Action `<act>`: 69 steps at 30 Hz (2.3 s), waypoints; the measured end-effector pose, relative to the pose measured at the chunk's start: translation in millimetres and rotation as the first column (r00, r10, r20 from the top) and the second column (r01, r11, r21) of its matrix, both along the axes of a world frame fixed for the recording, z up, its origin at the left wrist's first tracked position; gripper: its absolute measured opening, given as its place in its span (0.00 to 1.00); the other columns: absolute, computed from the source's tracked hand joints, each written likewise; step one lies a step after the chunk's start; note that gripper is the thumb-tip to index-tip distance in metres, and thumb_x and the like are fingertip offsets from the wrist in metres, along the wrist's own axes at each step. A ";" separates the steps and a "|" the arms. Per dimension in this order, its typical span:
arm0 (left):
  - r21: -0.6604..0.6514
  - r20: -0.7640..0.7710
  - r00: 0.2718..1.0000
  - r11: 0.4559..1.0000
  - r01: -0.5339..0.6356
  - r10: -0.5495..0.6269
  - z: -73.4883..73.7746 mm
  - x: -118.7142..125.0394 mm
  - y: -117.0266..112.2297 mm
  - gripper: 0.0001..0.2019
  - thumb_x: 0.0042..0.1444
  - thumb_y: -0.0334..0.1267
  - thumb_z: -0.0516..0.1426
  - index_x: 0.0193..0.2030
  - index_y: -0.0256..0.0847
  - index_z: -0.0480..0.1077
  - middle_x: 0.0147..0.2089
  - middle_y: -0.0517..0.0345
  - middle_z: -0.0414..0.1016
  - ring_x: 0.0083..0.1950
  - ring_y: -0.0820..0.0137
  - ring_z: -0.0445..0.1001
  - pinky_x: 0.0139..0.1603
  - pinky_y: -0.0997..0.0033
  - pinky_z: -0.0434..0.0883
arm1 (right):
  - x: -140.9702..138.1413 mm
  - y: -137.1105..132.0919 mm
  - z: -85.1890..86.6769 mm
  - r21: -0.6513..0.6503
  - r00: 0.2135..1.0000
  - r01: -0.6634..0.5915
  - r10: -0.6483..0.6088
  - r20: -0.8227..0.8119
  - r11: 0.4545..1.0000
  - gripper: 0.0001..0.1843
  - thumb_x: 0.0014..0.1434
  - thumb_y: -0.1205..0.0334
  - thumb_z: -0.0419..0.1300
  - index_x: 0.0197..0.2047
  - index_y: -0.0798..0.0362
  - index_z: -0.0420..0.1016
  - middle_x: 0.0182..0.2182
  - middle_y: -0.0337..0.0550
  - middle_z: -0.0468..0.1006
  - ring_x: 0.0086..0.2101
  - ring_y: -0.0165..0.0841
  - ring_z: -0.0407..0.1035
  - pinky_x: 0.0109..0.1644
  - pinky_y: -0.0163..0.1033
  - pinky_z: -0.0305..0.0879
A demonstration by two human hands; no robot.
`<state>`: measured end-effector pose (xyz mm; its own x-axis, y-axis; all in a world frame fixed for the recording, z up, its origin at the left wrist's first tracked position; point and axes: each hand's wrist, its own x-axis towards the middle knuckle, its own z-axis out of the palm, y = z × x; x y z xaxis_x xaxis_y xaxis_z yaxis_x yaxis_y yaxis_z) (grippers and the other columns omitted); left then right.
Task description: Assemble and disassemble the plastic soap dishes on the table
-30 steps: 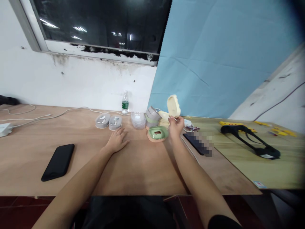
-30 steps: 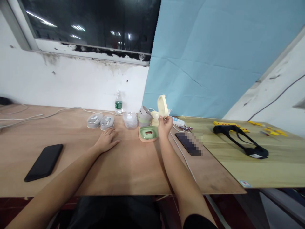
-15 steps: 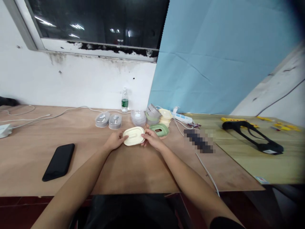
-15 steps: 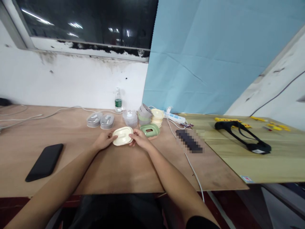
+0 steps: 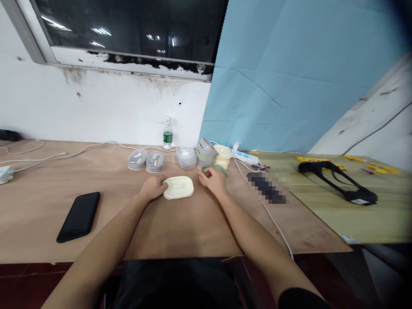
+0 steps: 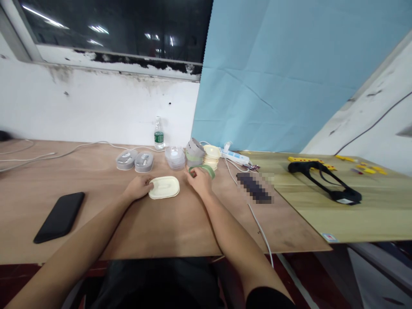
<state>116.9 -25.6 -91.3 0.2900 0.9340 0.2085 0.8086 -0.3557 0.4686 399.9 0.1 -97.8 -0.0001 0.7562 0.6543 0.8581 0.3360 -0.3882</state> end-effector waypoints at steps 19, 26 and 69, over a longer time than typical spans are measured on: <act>-0.015 -0.058 0.998 0.999 0.032 -0.033 -2.7 -0.7 2.5 0.19 0.53 0.37 0.50 0.49 0.45 0.73 0.41 0.56 0.78 0.39 0.66 0.74 0.35 0.72 0.64 | -5.1 -5.9 6.6 0.269 0.976 -0.011 -0.048 0.211 0.963 0.16 0.57 0.57 0.57 0.19 0.52 0.67 0.21 0.40 0.70 0.29 0.32 0.63 0.39 0.39 0.52; -0.015 -0.037 0.999 1.000 -0.019 0.019 -6.3 1.8 2.1 0.22 0.57 0.47 0.50 0.55 0.40 0.68 0.43 0.51 0.77 0.43 0.62 0.75 0.41 0.68 0.67 | -29.7 -38.5 15.1 0.300 0.876 -0.429 0.311 0.368 0.852 0.18 0.61 0.53 0.53 0.21 0.50 0.67 0.21 0.41 0.69 0.27 0.33 0.61 0.35 0.41 0.54; 0.106 0.310 0.946 0.986 -0.127 0.089 5.4 1.0 -6.4 0.23 0.62 0.50 0.45 0.54 0.39 0.68 0.40 0.53 0.78 0.40 0.64 0.75 0.40 0.68 0.68 | -30.7 -25.8 10.8 0.052 0.859 -0.503 0.493 0.140 0.863 0.41 0.52 0.44 0.62 0.65 0.48 0.54 0.61 0.51 0.61 0.59 0.46 0.57 0.61 0.54 0.56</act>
<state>117.9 -32.0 -86.0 0.0938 0.9177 0.3859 0.6715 -0.3445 0.6560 369.2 -25.7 -87.0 -0.4429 0.5772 0.6861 0.6048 0.7572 -0.2466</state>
